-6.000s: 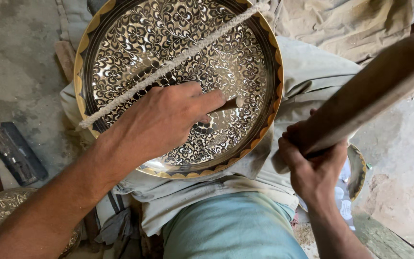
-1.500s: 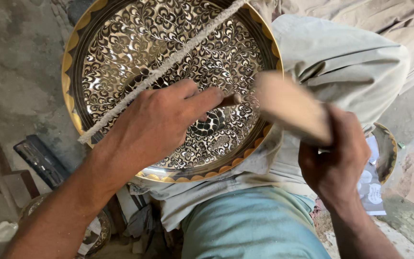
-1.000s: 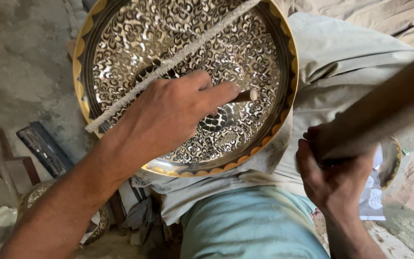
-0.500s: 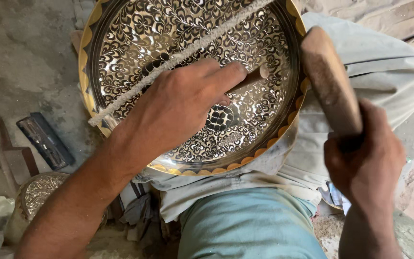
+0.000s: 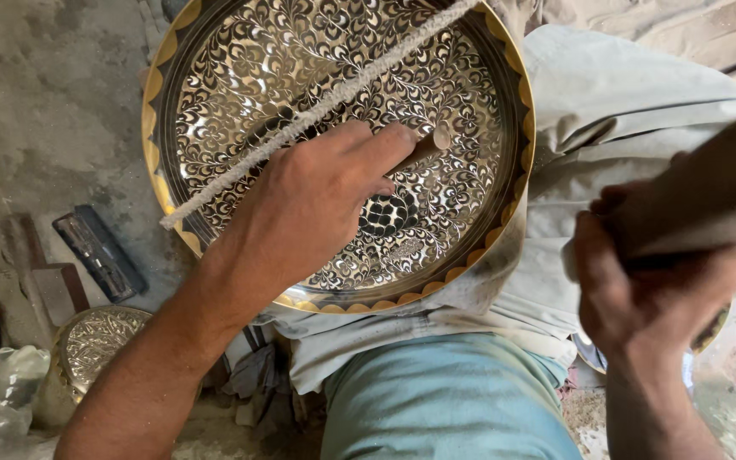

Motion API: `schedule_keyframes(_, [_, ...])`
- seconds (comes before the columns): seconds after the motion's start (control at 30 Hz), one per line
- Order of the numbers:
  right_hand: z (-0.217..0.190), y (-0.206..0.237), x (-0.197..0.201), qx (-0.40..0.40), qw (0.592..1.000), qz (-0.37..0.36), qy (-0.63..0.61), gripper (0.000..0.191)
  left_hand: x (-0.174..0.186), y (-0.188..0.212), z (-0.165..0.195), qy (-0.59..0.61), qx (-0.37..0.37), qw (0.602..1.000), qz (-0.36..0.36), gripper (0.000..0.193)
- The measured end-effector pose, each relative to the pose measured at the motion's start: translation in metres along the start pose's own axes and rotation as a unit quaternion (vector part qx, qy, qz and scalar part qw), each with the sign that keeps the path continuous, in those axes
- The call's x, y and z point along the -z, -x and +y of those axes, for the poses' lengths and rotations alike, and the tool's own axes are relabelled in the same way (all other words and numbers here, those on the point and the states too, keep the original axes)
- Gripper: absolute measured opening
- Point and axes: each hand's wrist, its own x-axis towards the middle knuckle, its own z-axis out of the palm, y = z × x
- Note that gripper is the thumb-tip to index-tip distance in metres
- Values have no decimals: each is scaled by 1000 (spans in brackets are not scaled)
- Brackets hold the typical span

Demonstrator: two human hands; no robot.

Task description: The person sits on the floor and uses a wooden mallet and a small metal punch to hammer a decorative pattern into a large brass tray. The tray is held steady by a rope across its surface. The person repeatedly strikes the punch to create a textured floral design.

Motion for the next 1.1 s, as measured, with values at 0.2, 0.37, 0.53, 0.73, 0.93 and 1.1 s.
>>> schedule_keyframes(0.2, [11,3,24,-47,981,-11,186,38,-3,-2,6,-38,14,999,8,29])
schedule_keyframes(0.37, [38,13,37,58,895,-115,427,28,-5,5,13,-46,39,998,29,25])
schedule_keyframes(0.53, [57,14,79,8,889,1,457,41,4,79,60,28,124,972,198,22])
schedule_keyframes(0.73, [111,28,114,-124,946,45,296,48,-26,155,93,186,332,835,397,33])
schedule_keyframes(0.93, [108,41,129,-106,973,49,199,41,-23,187,121,192,397,799,410,38])
schedule_keyframes(1.1, [83,51,129,-73,969,41,234,40,-8,191,152,208,317,809,450,40])
